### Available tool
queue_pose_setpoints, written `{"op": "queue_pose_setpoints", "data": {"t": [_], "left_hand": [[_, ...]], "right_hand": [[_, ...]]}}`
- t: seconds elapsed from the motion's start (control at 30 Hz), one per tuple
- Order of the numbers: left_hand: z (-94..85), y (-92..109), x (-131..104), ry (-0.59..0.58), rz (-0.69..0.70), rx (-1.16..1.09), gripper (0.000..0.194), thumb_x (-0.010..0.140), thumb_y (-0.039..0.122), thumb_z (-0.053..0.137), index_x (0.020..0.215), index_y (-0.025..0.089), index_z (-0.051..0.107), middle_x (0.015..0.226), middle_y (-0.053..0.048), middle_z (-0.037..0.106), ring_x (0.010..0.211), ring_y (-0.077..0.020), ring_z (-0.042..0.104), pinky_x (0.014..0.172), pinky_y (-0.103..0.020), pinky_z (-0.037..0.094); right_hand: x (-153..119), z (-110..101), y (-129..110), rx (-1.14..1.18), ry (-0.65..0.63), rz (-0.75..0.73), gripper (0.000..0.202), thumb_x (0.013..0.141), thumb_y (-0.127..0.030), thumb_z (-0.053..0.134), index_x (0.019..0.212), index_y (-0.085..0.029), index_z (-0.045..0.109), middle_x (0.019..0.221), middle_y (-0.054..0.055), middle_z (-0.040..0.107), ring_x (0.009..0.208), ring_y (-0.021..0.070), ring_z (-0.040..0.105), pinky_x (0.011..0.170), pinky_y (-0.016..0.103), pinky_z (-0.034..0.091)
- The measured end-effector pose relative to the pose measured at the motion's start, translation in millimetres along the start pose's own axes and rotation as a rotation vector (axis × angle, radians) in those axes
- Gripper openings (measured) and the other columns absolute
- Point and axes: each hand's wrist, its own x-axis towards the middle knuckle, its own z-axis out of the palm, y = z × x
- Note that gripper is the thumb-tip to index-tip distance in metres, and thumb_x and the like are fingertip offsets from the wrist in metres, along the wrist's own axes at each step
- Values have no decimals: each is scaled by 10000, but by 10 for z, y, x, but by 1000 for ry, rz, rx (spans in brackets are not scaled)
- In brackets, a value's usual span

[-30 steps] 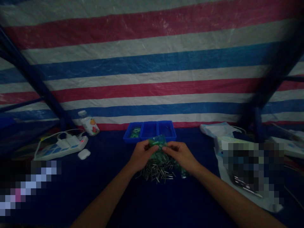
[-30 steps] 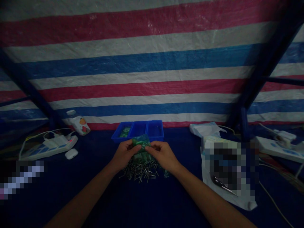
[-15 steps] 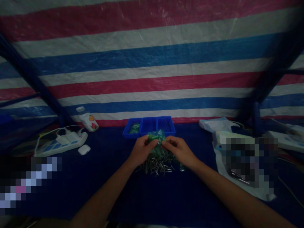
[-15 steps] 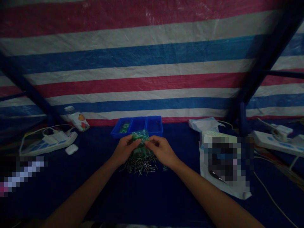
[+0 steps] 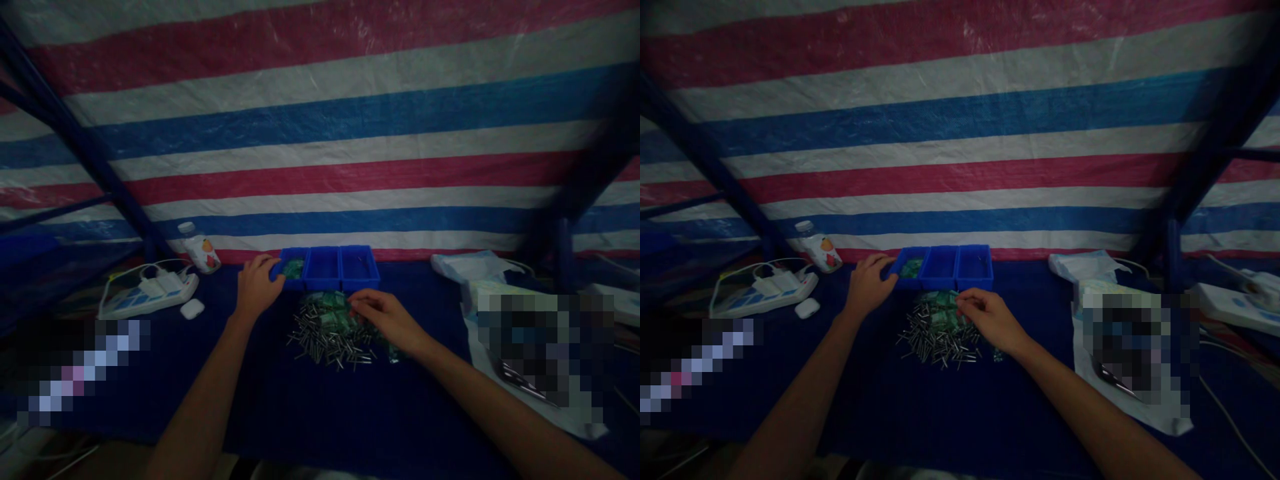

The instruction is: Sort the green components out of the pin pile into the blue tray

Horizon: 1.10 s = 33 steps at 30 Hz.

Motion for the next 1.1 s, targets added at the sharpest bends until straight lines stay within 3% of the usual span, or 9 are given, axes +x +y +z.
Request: {"op": "queue_pose_setpoints", "data": {"t": [0.17, 0.4, 0.63, 0.77, 0.87, 0.93, 1.1], "left_hand": [[23, 62, -36, -96, 54, 49, 373, 877, 279, 574, 1229, 239, 693, 1327, -92, 672, 1219, -343, 581, 994, -509, 470], [278, 27, -25, -270, 120, 64, 488, 937, 604, 536, 1278, 278, 659, 1423, -96, 639, 1384, -395, 453, 1110, -656, 296], [352, 16, -11, -278, 149, 102, 494, 922, 631, 549, 1231, 271, 687, 1318, -128, 692, 1358, -400, 471, 1135, -692, 210], [347, 24, -14, -271, 159, 124, 467, 916, 623, 560, 1160, 257, 718, 1300, -138, 684, 1328, -380, 496, 1140, -677, 225], [349, 9, -34, -294, 173, 108, 443, 921, 607, 556, 1181, 279, 702, 1343, -115, 671, 1354, -374, 486, 1151, -663, 224], [338, 9, -46, -293, 165, 127, 438, 927, 599, 551, 1193, 281, 695, 1332, -115, 683, 1361, -383, 481, 1148, -676, 217], [209, 44, -19, -190, 159, 167, 473, 937, 584, 549, 1236, 245, 687, 1374, -138, 649, 1335, -402, 489, 1096, -664, 315]], "right_hand": [[-5, -15, 5, -23, 6, -21, 321, 858, -505, 590, 934, -206, 681, 789, 34, 707, 660, 148, 584, 614, 303, 431], [-25, 2, 21, -87, 11, -58, 311, 875, -488, 579, 951, -210, 696, 787, 31, 707, 673, 149, 596, 607, 289, 429], [-68, 33, -38, -197, 18, -96, 271, 894, -420, 560, 961, -201, 705, 752, 18, 699, 662, 150, 609, 604, 286, 428], [-164, -7, -213, -314, 2, -141, 230, 910, -376, 567, 982, -221, 721, 882, 29, 751, 776, 173, 667, 712, 320, 465], [-410, -132, -310, -574, 14, -220, 253, 951, -393, 538, 1066, -256, 716, 1018, 43, 764, 907, 216, 691, 831, 388, 480], [-689, -271, -283, -772, 118, -258, 256, 960, -432, 533, 1085, -293, 708, 1046, 44, 760, 973, 254, 681, 889, 453, 472], [-1612, -696, 147, -1049, 670, -220, 385, 923, -565, 524, 1163, -287, 641, 1133, 125, 722, 1130, 371, 609, 946, 580, 458]]}}
